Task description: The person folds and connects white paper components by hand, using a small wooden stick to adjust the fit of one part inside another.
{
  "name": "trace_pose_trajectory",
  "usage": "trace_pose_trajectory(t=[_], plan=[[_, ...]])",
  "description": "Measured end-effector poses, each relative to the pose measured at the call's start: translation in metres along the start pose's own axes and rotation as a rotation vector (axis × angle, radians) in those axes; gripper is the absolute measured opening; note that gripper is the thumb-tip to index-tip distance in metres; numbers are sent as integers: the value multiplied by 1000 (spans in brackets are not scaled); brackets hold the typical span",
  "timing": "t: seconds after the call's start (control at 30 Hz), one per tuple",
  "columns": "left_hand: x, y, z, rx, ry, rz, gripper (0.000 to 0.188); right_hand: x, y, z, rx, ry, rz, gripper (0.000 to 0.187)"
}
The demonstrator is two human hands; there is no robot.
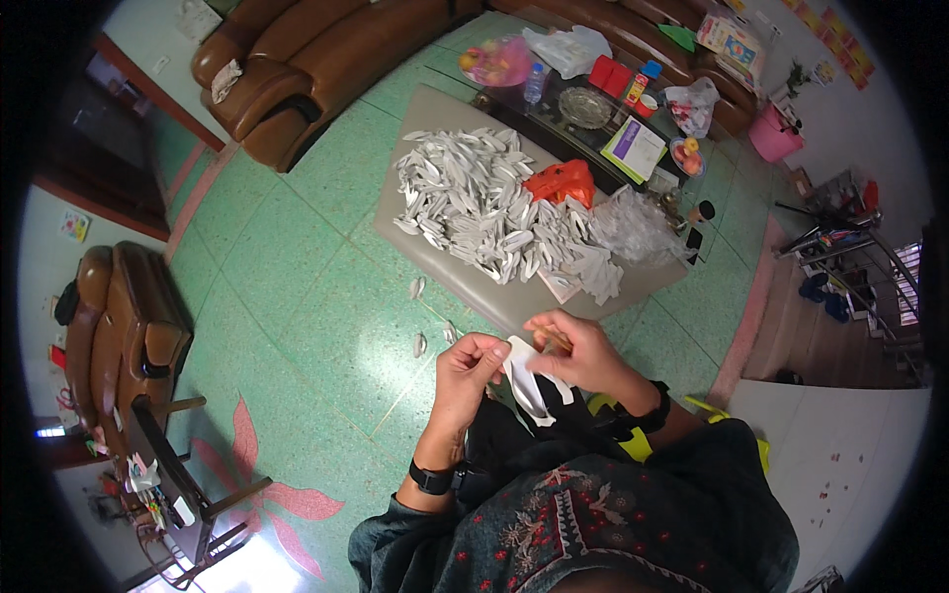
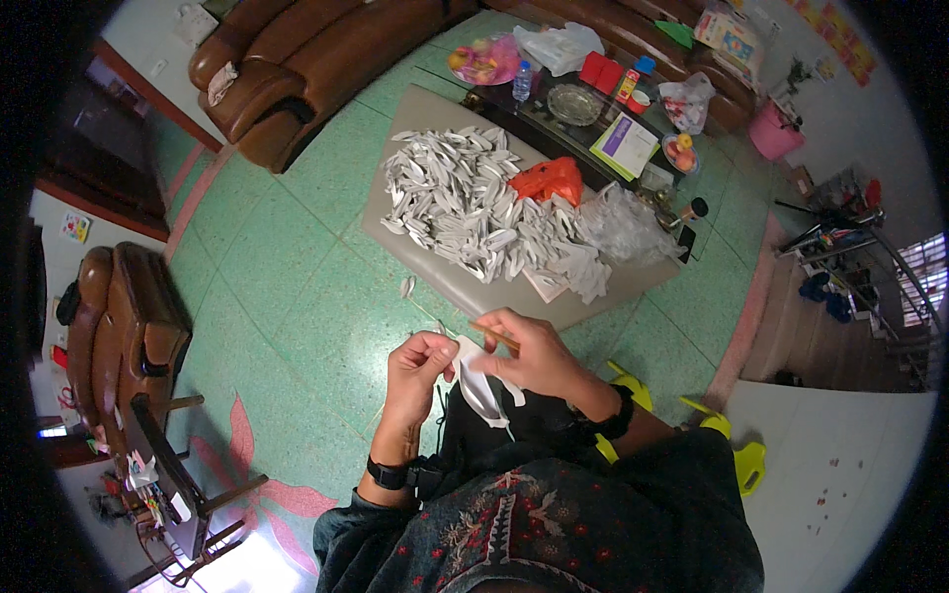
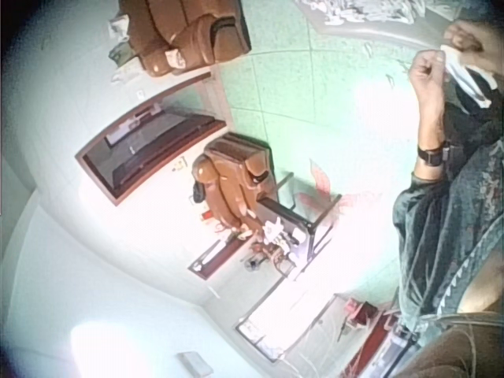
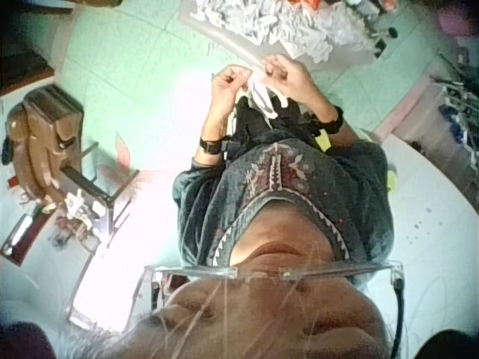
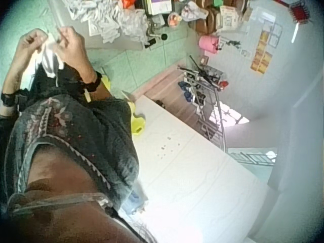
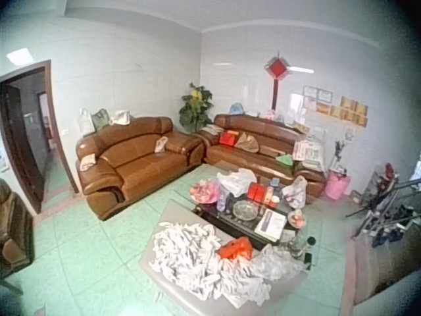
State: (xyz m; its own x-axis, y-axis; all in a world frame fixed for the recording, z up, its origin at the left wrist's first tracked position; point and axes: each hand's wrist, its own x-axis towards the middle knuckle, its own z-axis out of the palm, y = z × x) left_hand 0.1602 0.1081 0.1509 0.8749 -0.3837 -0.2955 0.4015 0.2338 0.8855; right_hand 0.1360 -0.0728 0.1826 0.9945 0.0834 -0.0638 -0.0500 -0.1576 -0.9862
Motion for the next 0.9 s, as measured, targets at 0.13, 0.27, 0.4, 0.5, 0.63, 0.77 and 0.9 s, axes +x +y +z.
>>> trace_pose_trajectory(t=[0.13,0.27,0.4,0.5,0.63,0.77,0.9], plan=[[0,0,3,-63,-4,26,12,-15,1,-9,-413,24,-224,23],[1,7,7,-116,-70,-71,12,-18,5,-5,-640,150,-459,11],[4,12,10,9,-120,-76,13,-13,2,-8,-684,103,-497,16],[6,10,13,-24,-118,-124,12,-8,-3,-5,-669,116,-519,15],[3,7,23,0,-61,-10,10,-4,3,6,-633,207,-496,16],[-6,10,24,44,61,98,8,-6,-3,14,-606,313,-441,14],[-12,16,13,-17,140,133,9,-10,2,-3,-496,328,-343,11]])
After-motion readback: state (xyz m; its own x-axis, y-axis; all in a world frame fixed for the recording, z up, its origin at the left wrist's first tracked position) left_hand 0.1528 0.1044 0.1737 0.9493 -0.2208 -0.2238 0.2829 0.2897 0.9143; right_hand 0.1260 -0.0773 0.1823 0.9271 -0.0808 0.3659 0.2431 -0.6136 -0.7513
